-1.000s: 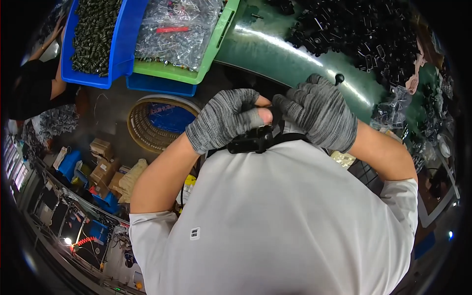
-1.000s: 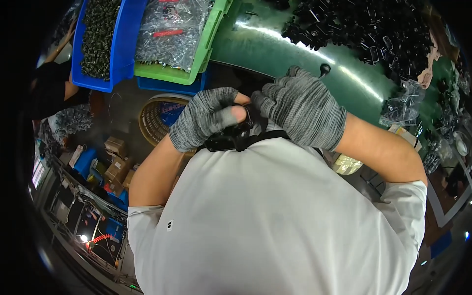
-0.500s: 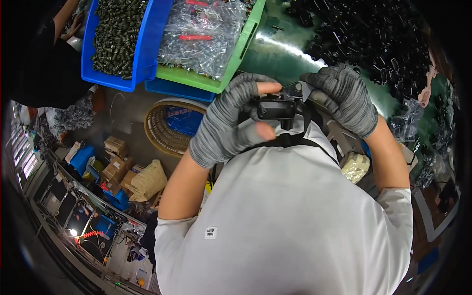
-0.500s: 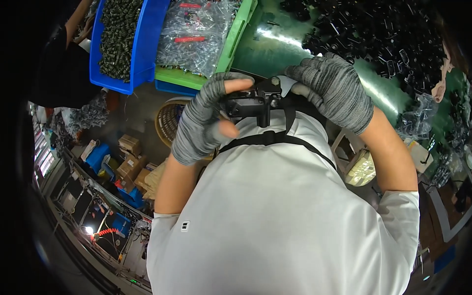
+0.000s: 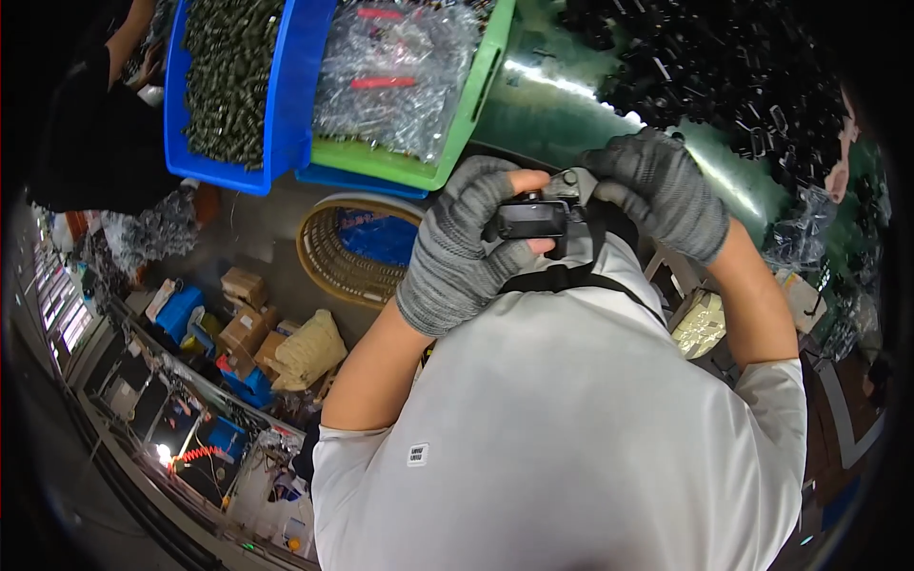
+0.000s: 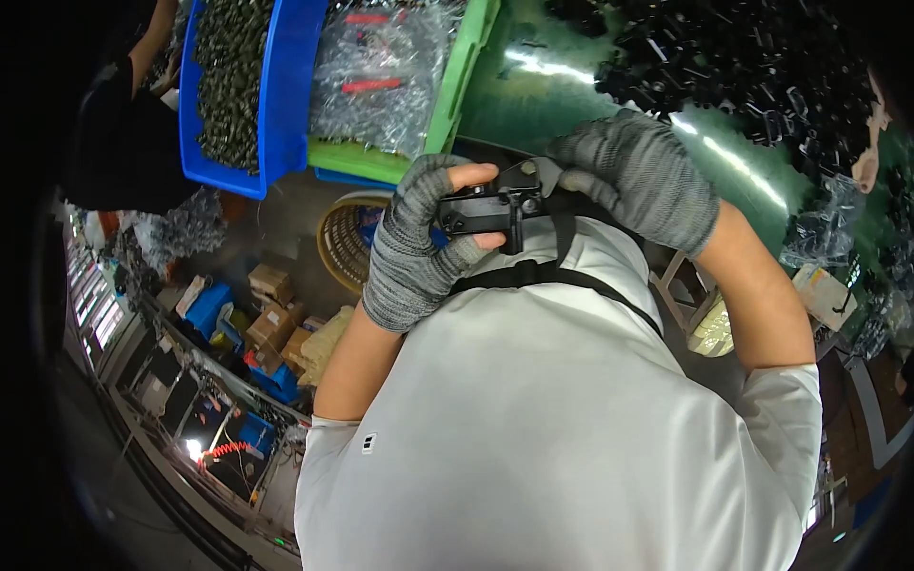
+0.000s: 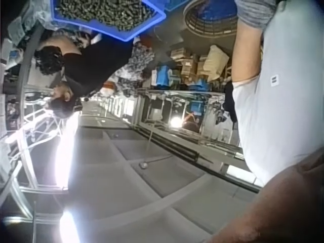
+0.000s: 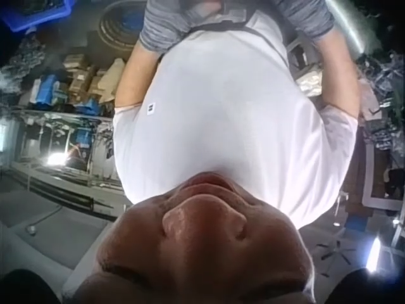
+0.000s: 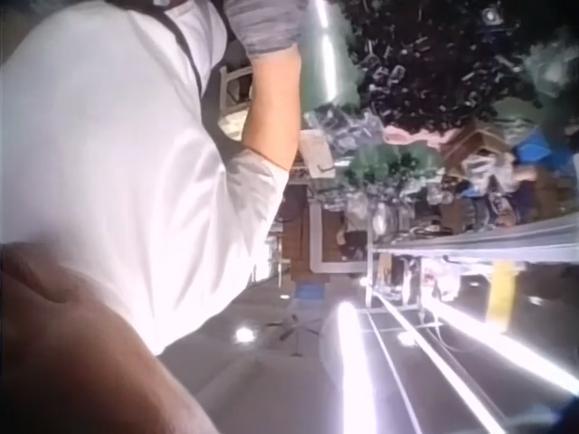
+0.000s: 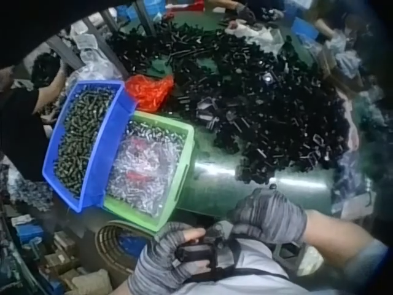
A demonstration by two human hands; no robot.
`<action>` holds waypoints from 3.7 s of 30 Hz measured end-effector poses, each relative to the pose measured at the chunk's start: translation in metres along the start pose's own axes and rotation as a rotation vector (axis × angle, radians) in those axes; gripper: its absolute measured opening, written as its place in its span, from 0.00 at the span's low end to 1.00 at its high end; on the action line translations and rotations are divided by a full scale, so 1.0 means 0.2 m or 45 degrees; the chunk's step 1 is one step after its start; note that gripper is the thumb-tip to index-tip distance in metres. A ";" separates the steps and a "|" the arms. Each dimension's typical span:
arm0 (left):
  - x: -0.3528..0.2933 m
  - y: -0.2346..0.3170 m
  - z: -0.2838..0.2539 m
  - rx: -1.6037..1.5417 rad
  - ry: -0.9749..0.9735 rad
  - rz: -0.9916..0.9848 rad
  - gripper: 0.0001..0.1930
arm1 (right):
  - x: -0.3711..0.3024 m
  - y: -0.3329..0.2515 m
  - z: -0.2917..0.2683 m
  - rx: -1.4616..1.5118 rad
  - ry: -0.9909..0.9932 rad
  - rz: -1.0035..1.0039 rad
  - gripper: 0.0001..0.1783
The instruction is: Assembling small black plastic components by hand at a workbench in a factory setting.
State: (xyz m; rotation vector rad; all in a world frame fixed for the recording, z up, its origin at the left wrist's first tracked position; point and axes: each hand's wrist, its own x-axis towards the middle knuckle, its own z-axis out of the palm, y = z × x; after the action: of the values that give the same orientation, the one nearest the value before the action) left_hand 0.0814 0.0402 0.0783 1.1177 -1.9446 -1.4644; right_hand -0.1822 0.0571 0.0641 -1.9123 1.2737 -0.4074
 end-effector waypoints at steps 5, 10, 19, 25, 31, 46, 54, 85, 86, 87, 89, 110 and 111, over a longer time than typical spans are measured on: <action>-0.01 -0.02 -0.01 -0.095 0.058 -0.388 0.26 | 0.04 -0.09 0.03 0.005 -0.248 0.399 0.18; 0.16 -0.05 0.09 -0.213 -0.078 -0.413 0.22 | -0.03 -0.04 0.00 -0.177 -0.219 0.467 0.17; 0.49 -0.02 0.16 -0.313 -0.020 -0.268 0.35 | -0.06 0.13 -0.25 0.122 0.034 0.595 0.20; 0.52 -0.37 0.09 0.409 0.487 -0.145 0.35 | -0.18 0.32 -0.71 -0.016 0.503 0.750 0.17; 0.58 -0.51 0.13 1.116 0.444 0.221 0.39 | -0.67 1.14 -1.16 -0.943 0.892 0.901 0.15; 0.57 -0.51 0.09 1.160 0.489 -0.083 0.34 | -0.23 1.99 -1.49 -1.267 0.968 1.472 0.32; 0.57 -0.51 0.11 1.164 0.546 -0.092 0.31 | 0.49 2.08 -1.66 -1.021 1.210 0.782 0.24; 0.53 -0.52 0.09 1.242 0.517 -0.161 0.28 | 1.04 1.96 -2.02 -0.765 1.465 0.575 0.18; 0.51 -0.54 0.09 1.205 0.553 -0.111 0.31 | 1.02 1.89 -1.99 -0.810 1.375 0.516 0.18; 0.52 -0.56 0.09 1.200 0.560 -0.091 0.33 | 0.92 1.99 -2.11 -1.863 1.007 0.637 0.19; 0.58 -0.56 0.11 1.185 0.543 -0.076 0.36 | 0.62 1.97 -2.27 -2.290 0.756 0.555 0.23; -0.01 -0.34 -0.15 0.209 1.319 -0.251 0.26 | 0.85 -0.39 -0.19 0.198 0.416 -0.332 0.11; -0.05 -0.36 -0.16 0.111 1.308 -0.252 0.28 | 0.89 -0.38 -0.13 0.195 0.225 -0.247 0.14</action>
State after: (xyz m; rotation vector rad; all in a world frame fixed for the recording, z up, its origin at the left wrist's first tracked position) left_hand 0.1355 0.0217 0.0220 1.6819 -1.1787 -0.6196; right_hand -0.0718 -0.0976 0.1119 -1.9076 1.1347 -0.7673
